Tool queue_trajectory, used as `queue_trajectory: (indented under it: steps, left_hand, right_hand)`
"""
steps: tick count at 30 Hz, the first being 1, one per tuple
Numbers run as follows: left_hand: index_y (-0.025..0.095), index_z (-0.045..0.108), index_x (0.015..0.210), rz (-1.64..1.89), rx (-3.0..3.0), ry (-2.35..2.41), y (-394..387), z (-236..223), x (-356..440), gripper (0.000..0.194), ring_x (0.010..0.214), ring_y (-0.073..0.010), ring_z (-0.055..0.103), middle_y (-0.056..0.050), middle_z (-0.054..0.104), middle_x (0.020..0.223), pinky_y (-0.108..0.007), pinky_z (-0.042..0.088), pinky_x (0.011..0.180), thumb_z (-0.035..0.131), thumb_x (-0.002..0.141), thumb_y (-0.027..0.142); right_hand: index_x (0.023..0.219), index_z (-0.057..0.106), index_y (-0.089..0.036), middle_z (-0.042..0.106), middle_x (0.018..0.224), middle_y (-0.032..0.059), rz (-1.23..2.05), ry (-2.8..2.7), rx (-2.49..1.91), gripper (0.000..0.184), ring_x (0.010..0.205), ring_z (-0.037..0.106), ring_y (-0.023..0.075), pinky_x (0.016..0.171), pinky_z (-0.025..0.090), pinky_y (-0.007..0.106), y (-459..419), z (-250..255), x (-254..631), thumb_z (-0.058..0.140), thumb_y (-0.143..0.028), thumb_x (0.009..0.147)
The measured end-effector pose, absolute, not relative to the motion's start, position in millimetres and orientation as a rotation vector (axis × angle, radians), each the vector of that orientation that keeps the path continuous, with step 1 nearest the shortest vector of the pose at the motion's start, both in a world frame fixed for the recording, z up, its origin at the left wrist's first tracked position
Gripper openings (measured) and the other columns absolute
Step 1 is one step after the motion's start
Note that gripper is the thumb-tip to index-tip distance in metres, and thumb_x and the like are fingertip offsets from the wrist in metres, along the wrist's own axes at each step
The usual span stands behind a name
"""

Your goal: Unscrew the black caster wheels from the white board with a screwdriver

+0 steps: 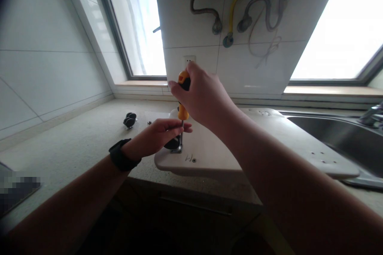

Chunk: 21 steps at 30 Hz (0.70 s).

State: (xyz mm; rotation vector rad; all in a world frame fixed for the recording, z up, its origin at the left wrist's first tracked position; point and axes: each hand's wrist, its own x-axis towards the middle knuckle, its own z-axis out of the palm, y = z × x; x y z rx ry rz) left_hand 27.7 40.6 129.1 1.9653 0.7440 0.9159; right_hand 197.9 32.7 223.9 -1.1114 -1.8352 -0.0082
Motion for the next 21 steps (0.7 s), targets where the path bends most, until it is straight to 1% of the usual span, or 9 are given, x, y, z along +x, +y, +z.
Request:
queue_trajectory:
  steps: [4, 7, 10, 14, 16, 19, 21]
  left_hand:
    - [0.013, 0.068, 0.123, 0.921, 1.932, 0.725, 41.2, 128.5, 27.5, 0.027, 0.119, -0.0196, 0.066, -0.012, 0.073, 0.123, -0.037, 0.048, 0.107, 0.055, 0.101, 0.023]
    - [0.013, 0.071, 0.114, 0.937, 1.959, 0.74, 41.4, 130.1, 27.9, 0.023, 0.114, -0.0194, 0.069, -0.011, 0.075, 0.117, -0.037, 0.05, 0.106, 0.058, 0.1, 0.024]
    - [0.014, 0.074, 0.104, 0.944, 1.986, 0.816, 40.7, 133.3, 29.0, 0.019, 0.107, -0.0193, 0.071, -0.01, 0.078, 0.109, -0.038, 0.051, 0.103, 0.06, 0.098, 0.024]
    - [0.014, 0.075, 0.1, 0.945, 1.965, 0.865, 40.0, 135.5, 29.4, 0.017, 0.101, -0.0191, 0.072, -0.008, 0.079, 0.103, -0.038, 0.052, 0.1, 0.063, 0.096, 0.025]
    - [0.015, 0.076, 0.099, 0.961, 1.952, 0.882, 40.4, 134.8, 29.0, 0.016, 0.099, -0.019, 0.072, -0.008, 0.079, 0.102, -0.037, 0.053, 0.098, 0.065, 0.094, 0.026]
    - [0.015, 0.078, 0.096, 0.99, 1.938, 0.92, 41.5, 133.0, 28.8, 0.016, 0.095, -0.0188, 0.071, -0.008, 0.079, 0.099, -0.035, 0.053, 0.093, 0.069, 0.091, 0.027]
    - [0.015, 0.078, 0.094, 0.997, 1.936, 0.95, 42.0, 132.0, 29.3, 0.017, 0.091, -0.0186, 0.071, -0.008, 0.079, 0.096, -0.034, 0.053, 0.088, 0.07, 0.09, 0.029]
  right_hand:
    - [0.079, 0.059, -0.023, 0.061, 0.069, 0.0019, 0.041, -1.916, -1.058, 0.037, 0.057, 0.054, 0.0147, 0.047, 0.041, 0.031, 37.4, 228.7, 203.7, 0.076, -0.056, 0.076]
    - [0.084, 0.066, -0.023, 0.065, 0.071, 0.0022, 0.176, -1.927, -1.065, 0.04, 0.054, 0.055, 0.0148, 0.045, 0.045, 0.032, 41.3, 231.3, 207.4, 0.082, -0.056, 0.069]
    - [0.088, 0.07, -0.022, 0.067, 0.073, 0.0028, 0.211, -1.862, -1.05, 0.041, 0.06, 0.059, 0.0169, 0.05, 0.051, 0.035, 41.5, 232.0, 207.9, 0.087, -0.051, 0.064]
    - [0.09, 0.072, -0.022, 0.069, 0.076, 0.0019, 0.237, -1.829, -1.009, 0.043, 0.066, 0.064, 0.0189, 0.057, 0.056, 0.038, 38.2, 233.0, 208.5, 0.091, -0.042, 0.057]
    - [0.093, 0.072, -0.022, 0.07, 0.078, 0.0008, 0.265, -1.863, -0.962, 0.04, 0.068, 0.066, 0.0188, 0.062, 0.058, 0.039, 37.3, 234.0, 210.5, 0.09, -0.037, 0.06]
    - [0.104, 0.071, -0.023, 0.072, 0.086, 0.0011, 0.307, -1.955, -0.896, 0.038, 0.075, 0.068, 0.0194, 0.071, 0.06, 0.04, 37.1, 234.8, 213.5, 0.084, -0.031, 0.069]
    - [0.102, 0.071, -0.023, 0.072, 0.085, 0.0023, 0.289, -1.952, -0.881, 0.034, 0.076, 0.067, 0.0199, 0.073, 0.059, 0.04, 36.4, 234.6, 213.2, 0.082, -0.029, 0.07]
